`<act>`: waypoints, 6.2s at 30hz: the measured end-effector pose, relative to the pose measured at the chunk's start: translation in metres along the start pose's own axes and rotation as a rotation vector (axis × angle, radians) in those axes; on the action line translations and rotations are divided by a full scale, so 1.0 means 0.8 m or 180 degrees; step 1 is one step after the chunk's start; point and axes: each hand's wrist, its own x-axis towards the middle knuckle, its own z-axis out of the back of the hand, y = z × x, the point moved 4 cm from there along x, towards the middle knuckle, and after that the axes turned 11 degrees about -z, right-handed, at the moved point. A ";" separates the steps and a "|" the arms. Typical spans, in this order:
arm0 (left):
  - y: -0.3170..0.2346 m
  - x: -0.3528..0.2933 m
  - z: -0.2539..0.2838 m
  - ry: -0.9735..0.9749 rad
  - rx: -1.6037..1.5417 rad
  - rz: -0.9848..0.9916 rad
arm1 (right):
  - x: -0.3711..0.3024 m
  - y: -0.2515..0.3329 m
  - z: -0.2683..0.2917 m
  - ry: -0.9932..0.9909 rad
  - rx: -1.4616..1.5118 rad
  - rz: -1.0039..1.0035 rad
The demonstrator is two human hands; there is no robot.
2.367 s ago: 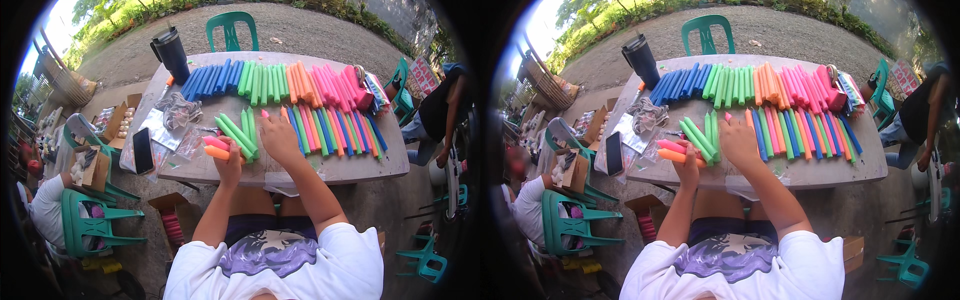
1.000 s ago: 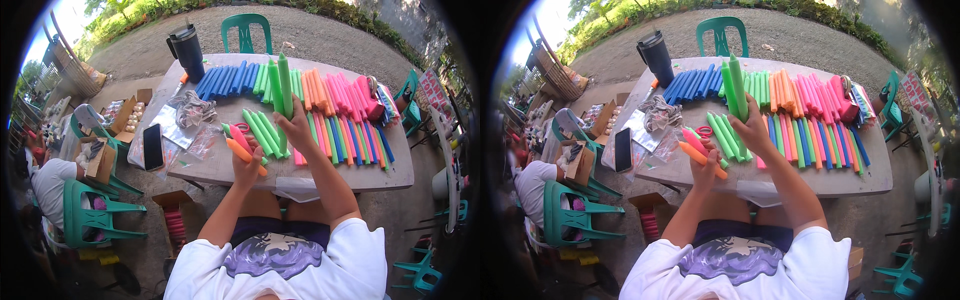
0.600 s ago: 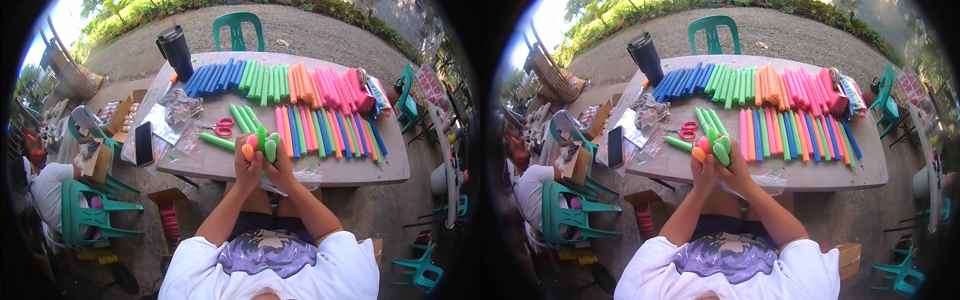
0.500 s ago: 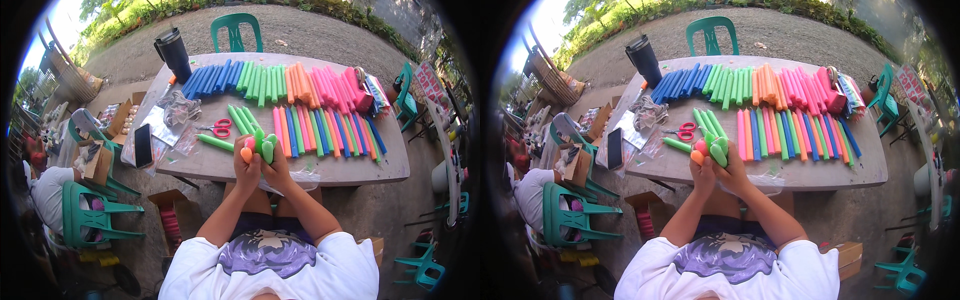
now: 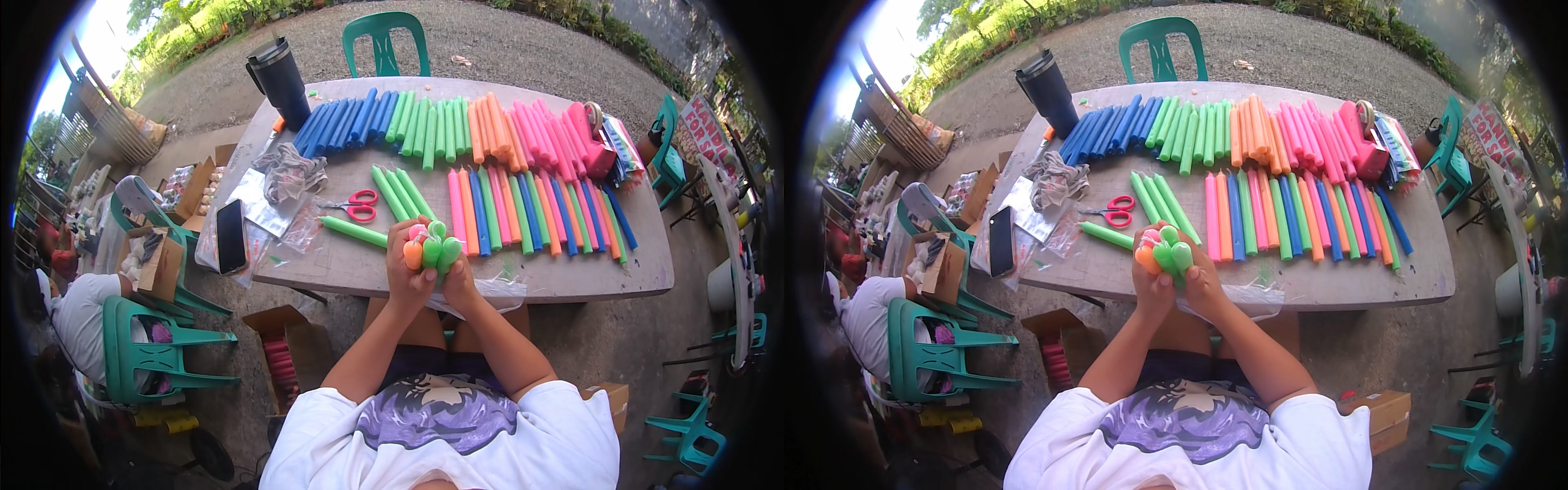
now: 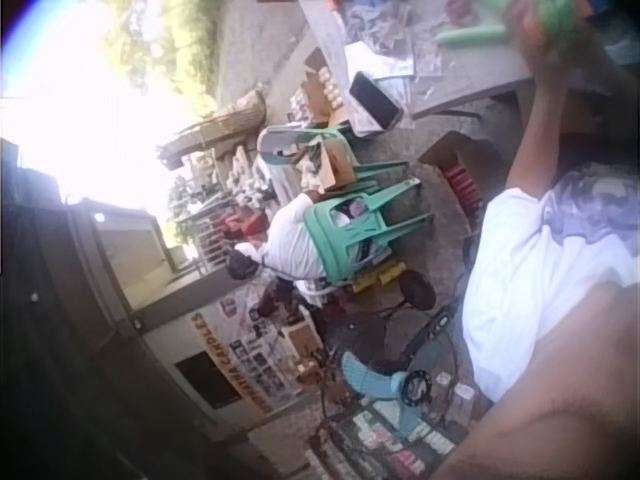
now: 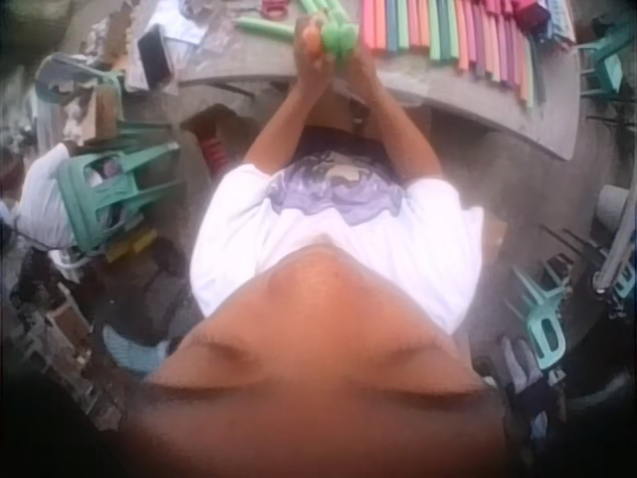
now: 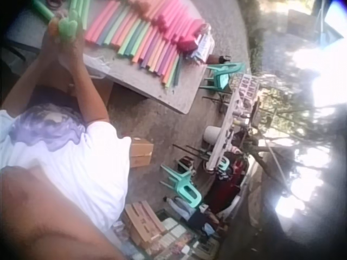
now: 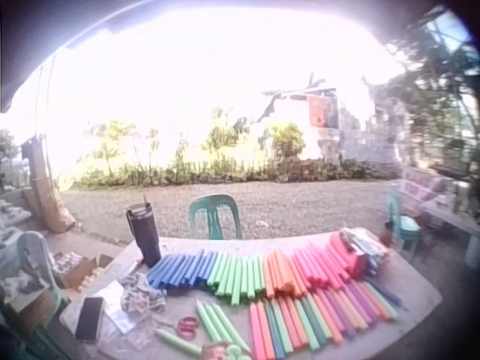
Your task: The person gathers colorful cylindrical candles from a table, bundles them by color, and ties them together with string. They use scissors to cut the string and place the finished bundles on the table.
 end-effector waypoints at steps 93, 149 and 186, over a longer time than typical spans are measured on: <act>0.034 0.007 0.084 -0.0736 -0.1294 0.0967 | 0.186 0.076 0.101 -0.1018 -0.1041 -0.2053; 0.009 0.017 0.057 -0.0962 -0.0872 0.0531 | 0.042 0.043 -0.009 0.0026 -0.1802 -0.0644; 0.060 0.015 0.080 -0.1417 -0.1741 0.1601 | 0.357 0.004 0.046 -0.1738 -0.4359 -0.2397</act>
